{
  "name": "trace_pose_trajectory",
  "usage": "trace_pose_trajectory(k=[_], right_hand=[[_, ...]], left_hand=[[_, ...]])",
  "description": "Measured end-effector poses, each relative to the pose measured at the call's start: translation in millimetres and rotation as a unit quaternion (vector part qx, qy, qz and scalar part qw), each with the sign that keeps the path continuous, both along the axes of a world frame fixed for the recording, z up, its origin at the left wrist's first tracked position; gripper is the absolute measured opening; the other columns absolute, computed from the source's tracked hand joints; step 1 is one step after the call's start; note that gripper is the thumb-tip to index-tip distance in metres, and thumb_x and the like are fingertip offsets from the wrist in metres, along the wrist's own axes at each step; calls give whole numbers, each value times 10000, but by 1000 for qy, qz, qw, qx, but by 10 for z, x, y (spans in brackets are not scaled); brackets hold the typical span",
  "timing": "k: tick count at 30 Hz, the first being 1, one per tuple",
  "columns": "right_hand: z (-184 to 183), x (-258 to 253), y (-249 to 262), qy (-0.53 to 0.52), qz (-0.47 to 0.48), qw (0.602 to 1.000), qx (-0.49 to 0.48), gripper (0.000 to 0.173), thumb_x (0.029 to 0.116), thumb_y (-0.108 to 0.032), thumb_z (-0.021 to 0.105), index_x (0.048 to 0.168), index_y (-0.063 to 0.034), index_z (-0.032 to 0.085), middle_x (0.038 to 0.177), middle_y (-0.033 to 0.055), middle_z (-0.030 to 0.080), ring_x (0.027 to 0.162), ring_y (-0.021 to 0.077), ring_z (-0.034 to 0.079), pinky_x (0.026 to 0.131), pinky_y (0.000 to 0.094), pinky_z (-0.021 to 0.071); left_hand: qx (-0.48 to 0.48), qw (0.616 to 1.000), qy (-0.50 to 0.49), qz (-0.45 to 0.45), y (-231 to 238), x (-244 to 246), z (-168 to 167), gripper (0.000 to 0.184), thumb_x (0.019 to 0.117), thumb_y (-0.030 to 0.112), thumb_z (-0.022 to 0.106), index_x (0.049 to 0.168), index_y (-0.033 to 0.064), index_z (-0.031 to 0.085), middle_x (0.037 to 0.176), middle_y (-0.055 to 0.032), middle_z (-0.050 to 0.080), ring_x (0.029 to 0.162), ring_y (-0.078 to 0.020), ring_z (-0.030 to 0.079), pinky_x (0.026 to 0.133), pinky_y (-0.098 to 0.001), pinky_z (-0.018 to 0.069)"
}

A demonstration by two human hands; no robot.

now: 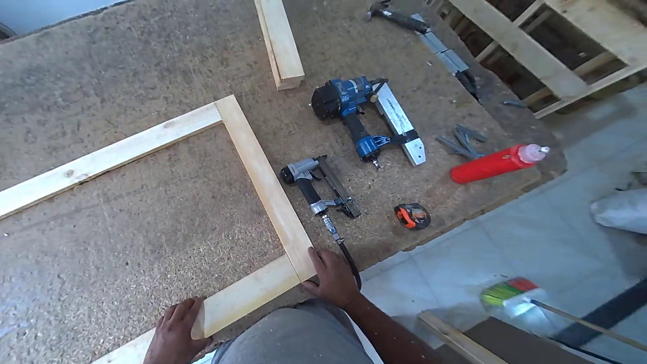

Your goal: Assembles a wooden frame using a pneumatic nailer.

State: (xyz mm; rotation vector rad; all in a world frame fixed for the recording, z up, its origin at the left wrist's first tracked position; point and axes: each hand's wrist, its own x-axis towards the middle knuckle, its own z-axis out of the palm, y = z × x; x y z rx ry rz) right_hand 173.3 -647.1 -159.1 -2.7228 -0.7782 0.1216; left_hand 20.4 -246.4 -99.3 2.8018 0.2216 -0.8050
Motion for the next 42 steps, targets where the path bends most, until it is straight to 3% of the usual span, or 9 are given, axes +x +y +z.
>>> trace_pose_trajectory(k=[18,22,26,30,39,42], right_hand=[[18,-3,7,3,12,1000,-10,820,868,-656,644,1438,-70,579,1187,207,692,1035,382,693,863,543,574],[332,61,73,138,10,988,-65,789,950,-600,586,1522,-67,477,1329,227,627,1199,411,627,1005,566,513],[318,51,115,140,16,986,-84,841,926,-611,595,1510,-20,469,1309,252,621,1192,433,622,964,591,522],[168,49,77,90,31,993,-66,856,908,-663,587,1459,-10,529,1214,236,663,1108,413,661,904,555,559],[136,81,34,75,40,996,-30,806,927,-661,584,1421,-24,573,1203,210,688,1088,389,684,917,543,567],[535,170,151,212,17,973,-90,850,926,-609,622,1525,-33,448,1364,246,598,1242,429,597,1022,593,491]], left_hand=[[-5,1000,-21,-21,24,-52,-48,995,637,554,892,1492,187,540,1446,-99,583,1339,-374,521,1062,-587,455],[7,1000,-13,-15,31,-43,-65,1008,630,583,881,1499,213,528,1455,-75,574,1345,-348,520,1080,-554,457],[5,999,-29,-16,47,-66,-108,1012,620,594,879,1491,208,537,1436,-89,587,1334,-351,529,1077,-556,457],[3,999,-48,-24,61,-73,-123,1004,607,606,878,1469,204,559,1411,-81,605,1308,-349,549,1065,-551,470],[-7,999,-28,-13,53,-52,-99,996,624,569,892,1482,199,547,1433,-79,595,1337,-347,530,1095,-536,456],[2,1000,13,-5,14,-20,-46,1018,637,563,891,1507,191,517,1479,-92,557,1376,-357,495,1117,-546,432]])
